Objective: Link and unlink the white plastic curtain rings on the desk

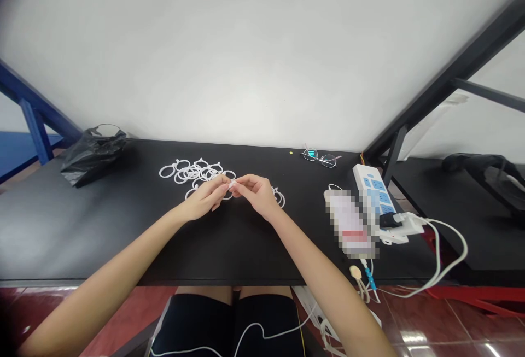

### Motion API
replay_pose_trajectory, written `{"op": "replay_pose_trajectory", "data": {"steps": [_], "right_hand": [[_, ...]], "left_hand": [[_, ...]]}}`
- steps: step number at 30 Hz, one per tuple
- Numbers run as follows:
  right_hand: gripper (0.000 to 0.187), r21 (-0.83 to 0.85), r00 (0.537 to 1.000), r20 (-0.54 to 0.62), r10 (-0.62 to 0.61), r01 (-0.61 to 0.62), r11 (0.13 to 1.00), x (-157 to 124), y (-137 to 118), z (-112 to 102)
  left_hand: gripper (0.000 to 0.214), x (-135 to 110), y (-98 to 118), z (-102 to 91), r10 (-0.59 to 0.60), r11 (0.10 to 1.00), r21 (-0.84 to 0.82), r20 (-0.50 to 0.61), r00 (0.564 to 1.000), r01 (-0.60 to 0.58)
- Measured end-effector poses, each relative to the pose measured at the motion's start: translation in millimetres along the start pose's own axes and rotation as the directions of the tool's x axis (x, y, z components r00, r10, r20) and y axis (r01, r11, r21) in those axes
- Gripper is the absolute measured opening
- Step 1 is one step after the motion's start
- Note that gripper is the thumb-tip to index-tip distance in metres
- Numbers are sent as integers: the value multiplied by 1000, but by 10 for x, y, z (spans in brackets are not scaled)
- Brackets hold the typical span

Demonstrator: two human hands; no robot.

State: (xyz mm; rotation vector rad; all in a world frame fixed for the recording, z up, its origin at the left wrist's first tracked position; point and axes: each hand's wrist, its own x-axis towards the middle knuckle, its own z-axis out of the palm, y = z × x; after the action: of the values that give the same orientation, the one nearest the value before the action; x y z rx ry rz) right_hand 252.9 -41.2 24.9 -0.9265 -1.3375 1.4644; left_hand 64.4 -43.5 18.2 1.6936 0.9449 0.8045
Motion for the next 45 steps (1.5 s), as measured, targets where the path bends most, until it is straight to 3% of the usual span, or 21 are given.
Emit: {"op": "replay_pose_trajectory", "data": {"steps": [8,13,15,17,19,20,23,24,26,30,35,38,40,42,45], "right_hand": [[29,11,1000,-7,2,-2,1000,10,27,4],[30,-31,1000,-26,-1,0,1000,29,-19,-25],[33,-50,998,-3,61,-61,997,36,-95,-104],[37,-99,980,91,180,-171,980,32,-197,-223],[41,-223,919,232,318,-268,937,16,-297,-363],[42,-307,862,316,396,-302,902,7,-336,-430],[45,-510,620,481,620,-378,773,-8,-376,-586],[45,-541,600,468,649,-386,747,-5,-364,-616],[45,-562,621,425,659,-390,730,9,-316,-649],[47,-514,746,341,572,-362,778,51,-218,-642],[42,-454,911,147,385,-284,845,91,-186,-594],[40,-475,975,-17,223,-204,856,114,-165,-589],[38,-517,987,-155,51,-124,847,132,-135,-606],[33,-611,951,-273,-146,-54,790,150,-100,-638],[25,-754,896,-277,-347,21,656,166,-53,-687]], "left_hand": [[34,1,17,10,3,999,36,5,1000,-3],[35,-2,83,0,85,975,211,-72,994,-68],[35,-1,106,-16,71,965,257,-110,991,-41],[36,3,114,-37,37,955,295,-157,987,11],[39,9,104,-60,27,926,374,-224,974,61],[41,13,93,-71,29,904,420,-260,965,86],[50,23,44,-99,23,855,497,-323,946,149],[51,26,28,-107,12,848,504,-328,945,164],[53,29,-2,-118,1,830,527,-331,944,184],[52,34,-45,-126,20,749,628,-343,939,213],[49,35,-64,-120,-16,700,673,-321,947,240],[49,33,-50,-120,-43,690,676,-316,948,257],[50,33,-35,-122,-56,685,678,-315,947,266],[49,35,-23,-122,-68,679,682,-312,948,274],[47,38,-18,-121,-73,671,687,-312,947,278]]}}
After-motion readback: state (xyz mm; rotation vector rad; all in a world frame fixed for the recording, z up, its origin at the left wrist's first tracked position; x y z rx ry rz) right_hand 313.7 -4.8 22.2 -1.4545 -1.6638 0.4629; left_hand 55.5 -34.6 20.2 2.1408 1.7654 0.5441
